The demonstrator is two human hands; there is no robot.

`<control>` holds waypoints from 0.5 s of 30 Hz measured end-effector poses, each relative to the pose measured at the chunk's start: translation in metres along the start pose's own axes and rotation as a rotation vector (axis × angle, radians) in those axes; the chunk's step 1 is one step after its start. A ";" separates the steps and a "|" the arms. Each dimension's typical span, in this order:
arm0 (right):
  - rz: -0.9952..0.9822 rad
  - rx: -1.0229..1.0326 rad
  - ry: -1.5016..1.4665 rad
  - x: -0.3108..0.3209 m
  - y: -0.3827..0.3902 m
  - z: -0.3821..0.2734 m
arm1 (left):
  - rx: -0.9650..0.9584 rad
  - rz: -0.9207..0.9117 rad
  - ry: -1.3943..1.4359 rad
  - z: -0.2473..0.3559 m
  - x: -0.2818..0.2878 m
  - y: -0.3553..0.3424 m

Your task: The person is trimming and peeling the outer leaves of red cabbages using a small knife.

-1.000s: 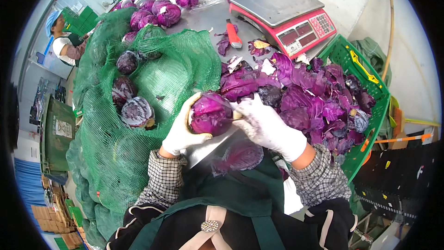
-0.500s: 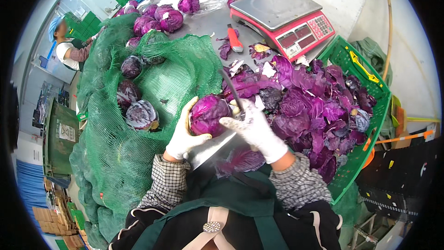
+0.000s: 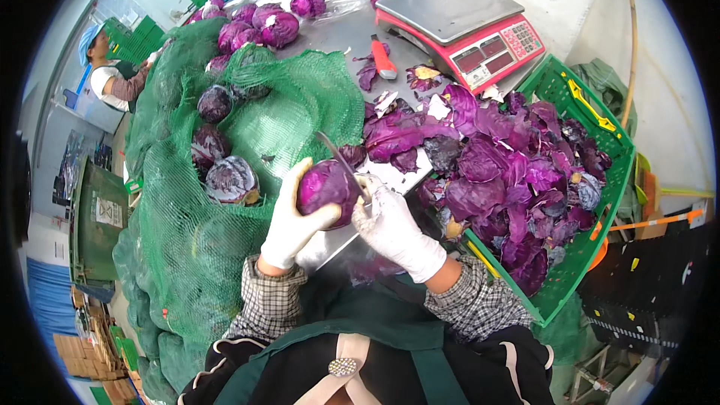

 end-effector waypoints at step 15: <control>0.056 0.174 0.186 0.003 -0.013 0.000 | 0.178 0.223 -0.066 -0.024 0.016 -0.014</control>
Point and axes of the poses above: each hand's wrist, its own y-axis away from the middle knuckle, its own x-axis out of the back of the hand, z = x × y, the point moved 10 cm from there along -y, towards the middle knuckle, and after that the axes turned 4 degrees about x, right-handed, at the moved point
